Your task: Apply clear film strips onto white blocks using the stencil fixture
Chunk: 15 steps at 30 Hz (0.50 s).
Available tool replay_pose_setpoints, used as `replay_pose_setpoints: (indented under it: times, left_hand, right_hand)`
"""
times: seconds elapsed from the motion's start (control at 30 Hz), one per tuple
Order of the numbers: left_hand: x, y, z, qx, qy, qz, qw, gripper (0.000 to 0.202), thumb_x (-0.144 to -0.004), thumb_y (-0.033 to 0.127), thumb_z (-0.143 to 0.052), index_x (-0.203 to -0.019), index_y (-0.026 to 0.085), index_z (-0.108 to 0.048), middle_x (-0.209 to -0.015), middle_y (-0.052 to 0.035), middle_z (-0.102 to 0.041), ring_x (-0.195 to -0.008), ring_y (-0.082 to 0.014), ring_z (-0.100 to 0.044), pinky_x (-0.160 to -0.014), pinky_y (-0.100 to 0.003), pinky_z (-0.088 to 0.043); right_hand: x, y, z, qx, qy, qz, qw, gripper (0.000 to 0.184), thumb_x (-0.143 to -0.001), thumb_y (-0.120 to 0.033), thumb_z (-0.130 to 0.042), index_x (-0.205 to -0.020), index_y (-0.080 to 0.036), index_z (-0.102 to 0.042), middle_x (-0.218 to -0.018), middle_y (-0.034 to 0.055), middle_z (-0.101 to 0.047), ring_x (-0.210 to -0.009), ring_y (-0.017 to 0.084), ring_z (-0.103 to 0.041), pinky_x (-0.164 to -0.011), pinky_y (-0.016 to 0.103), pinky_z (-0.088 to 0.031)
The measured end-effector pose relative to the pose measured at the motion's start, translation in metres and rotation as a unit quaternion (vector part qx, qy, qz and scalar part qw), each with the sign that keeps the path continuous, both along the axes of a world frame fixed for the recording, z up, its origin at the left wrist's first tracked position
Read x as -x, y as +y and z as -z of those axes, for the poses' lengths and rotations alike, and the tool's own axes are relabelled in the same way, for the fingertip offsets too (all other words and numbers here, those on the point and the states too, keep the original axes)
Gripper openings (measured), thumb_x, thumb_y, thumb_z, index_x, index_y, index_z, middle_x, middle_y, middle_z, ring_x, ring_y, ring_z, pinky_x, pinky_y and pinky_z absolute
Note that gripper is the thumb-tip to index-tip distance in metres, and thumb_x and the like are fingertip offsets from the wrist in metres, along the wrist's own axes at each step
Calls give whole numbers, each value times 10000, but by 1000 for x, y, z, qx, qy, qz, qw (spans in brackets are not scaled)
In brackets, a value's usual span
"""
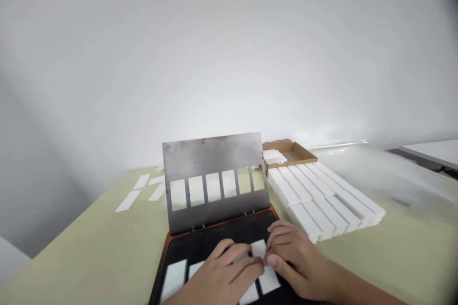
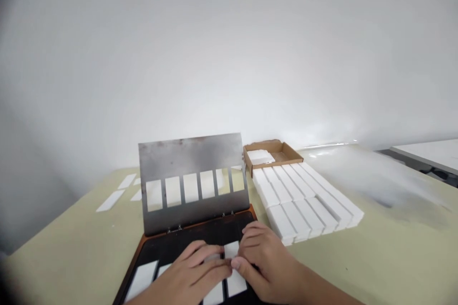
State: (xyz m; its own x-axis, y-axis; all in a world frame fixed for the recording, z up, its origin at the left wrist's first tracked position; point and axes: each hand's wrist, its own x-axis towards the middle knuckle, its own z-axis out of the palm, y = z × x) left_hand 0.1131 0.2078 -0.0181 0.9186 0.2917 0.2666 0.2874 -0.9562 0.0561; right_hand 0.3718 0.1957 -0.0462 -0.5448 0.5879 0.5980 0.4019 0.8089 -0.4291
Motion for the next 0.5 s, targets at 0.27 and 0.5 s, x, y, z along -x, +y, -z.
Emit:
replay_pose_setpoints:
  times: [0.27,0.5]
  left_hand:
    - [6,-6,-8,-25,13,-116,993,578,-985,514,-669,-1510,310,-537,-1489,-100,-614,-1344,-335,-572,-1169,-514,-412]
    - [75,-54,35,-37,21,-274,961,866,-1031,681,-507,-1704,314,-105,-1598,-151,-524,-1432,-388,-558,-1059,-508,-517]
  right_hand:
    - [15,3,-1,-15,-104,71,992,475,-1100,-365,-366,-877,-170,-737,-819,105,-758,-817,221,-691,-955,438,-506]
    - [-6,-52,-5,26,-212,51,976,573,-1102,-499,-472,-1625,-268,-429,-1594,85,-534,-1474,305,-519,-1247,525,-317]
